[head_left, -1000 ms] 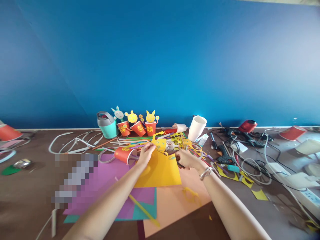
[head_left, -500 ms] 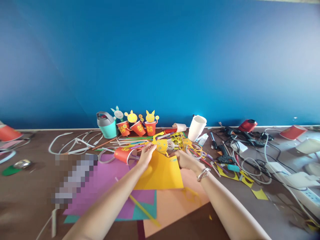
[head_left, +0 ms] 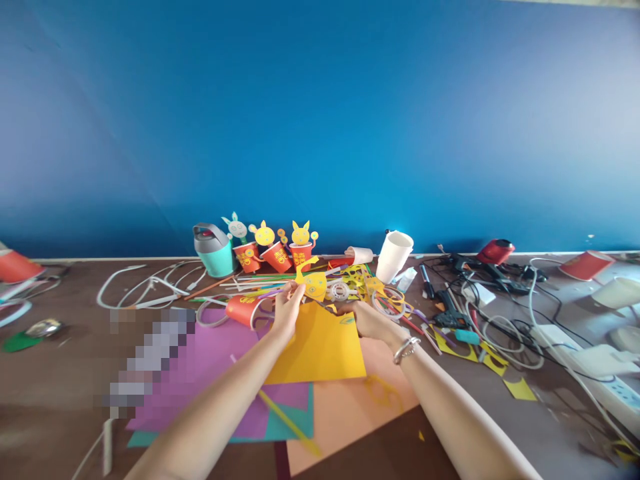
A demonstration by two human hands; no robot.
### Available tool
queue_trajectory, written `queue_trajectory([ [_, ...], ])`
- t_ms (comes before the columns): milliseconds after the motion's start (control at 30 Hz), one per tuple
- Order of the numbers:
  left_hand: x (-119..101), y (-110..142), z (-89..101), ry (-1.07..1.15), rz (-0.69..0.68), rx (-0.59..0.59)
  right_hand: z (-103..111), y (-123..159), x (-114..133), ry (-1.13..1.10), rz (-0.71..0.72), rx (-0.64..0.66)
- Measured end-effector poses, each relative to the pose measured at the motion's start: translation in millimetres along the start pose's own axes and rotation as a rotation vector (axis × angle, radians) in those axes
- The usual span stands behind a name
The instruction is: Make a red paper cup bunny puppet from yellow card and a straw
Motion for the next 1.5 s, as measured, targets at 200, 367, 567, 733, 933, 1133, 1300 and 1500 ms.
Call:
queue_trajectory([
  [200, -11, 3, 10.1, 0.12, -0.062, -0.158, 30, 2, -12, -0.177, -0.001, -0.43],
  [367, -7, 6, -15.3, 0.243, 0.03, 0.018, 46, 21, 4, -0.481, 0.245, -0.723],
  [567, 2, 20, -44.6, 0.148, 0.189, 0.257, 34, 15, 18, -0.62, 0.326, -0.635],
  [733, 5, 22, -46.0, 0.153, 0.183, 0.286, 28, 9, 17, -0.669, 0.327, -0.573],
  [933, 7, 17, -35.7, 0.383, 0.232, 0.126, 11, 5, 34, -0.574, 0.318, -0.375],
  [1133, 9, 22, -40.2, 0.421, 0.268, 0.135, -18, -6, 36, -0.58, 0.272, -0.22],
  [1300, 11, 24, -45.5, 0.436, 0.282, 0.188, -23, -9, 32, -0.609, 0.26, -0.224],
  [1500, 15, 24, -46.1, 0.396, 0.285, 0.214, -19, -7, 32, -0.588, 0.26, -0.278],
])
Point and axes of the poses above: each hand's wrist, its own y-axis away from the middle knuckle, its own z-axis out of the back of the hand, x = y × z, the point moved 9 cm from there along -y, towards the middle knuckle, and after that the axes turned 7 degrees about x, right-handed, at the moved point
